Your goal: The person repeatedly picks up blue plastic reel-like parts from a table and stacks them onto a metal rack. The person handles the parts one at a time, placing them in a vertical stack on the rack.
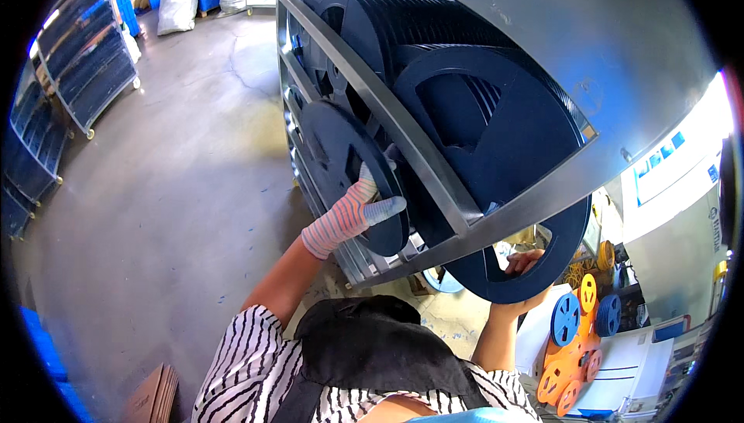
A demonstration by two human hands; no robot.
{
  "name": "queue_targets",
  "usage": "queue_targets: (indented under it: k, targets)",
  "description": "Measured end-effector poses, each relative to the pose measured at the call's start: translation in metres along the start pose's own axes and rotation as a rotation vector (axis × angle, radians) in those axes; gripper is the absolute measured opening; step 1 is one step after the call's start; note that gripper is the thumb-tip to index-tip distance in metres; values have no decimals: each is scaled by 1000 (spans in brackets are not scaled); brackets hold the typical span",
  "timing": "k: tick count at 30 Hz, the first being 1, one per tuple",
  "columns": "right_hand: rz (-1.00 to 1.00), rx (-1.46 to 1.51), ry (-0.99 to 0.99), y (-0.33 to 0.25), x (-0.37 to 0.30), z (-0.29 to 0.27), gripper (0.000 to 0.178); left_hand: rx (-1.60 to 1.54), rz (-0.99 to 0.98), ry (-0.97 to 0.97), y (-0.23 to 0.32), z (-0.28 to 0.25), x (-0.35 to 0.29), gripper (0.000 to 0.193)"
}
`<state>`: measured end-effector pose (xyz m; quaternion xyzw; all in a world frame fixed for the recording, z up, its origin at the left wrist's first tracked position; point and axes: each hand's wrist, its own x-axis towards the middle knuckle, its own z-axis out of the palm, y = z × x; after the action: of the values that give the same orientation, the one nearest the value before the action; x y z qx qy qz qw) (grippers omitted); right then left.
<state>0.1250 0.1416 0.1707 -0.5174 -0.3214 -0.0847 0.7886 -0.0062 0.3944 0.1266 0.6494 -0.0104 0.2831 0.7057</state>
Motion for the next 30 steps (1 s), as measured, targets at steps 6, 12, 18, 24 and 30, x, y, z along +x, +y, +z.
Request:
queue_targets:
  k: [6, 12, 18, 24, 30]
  targets:
    - [-54, -30, -31, -8, 2, 9, 35, -155, -14, 29, 3, 5, 12, 86]
    - [34, 29, -61, -8, 8, 7, 42, -255, -66, 101, 5, 11, 8, 87]
    - [106, 122, -127, -7, 11, 2, 41, -234, -62, 201, -2, 13, 2, 70]
    - [-90, 129, -236, -10, 19, -2, 31, -239, -74, 229, -2, 16, 1, 71]
    - [-61, 111, -236, -9, 17, 0, 31, -281, -65, 249, -5, 14, 7, 73]
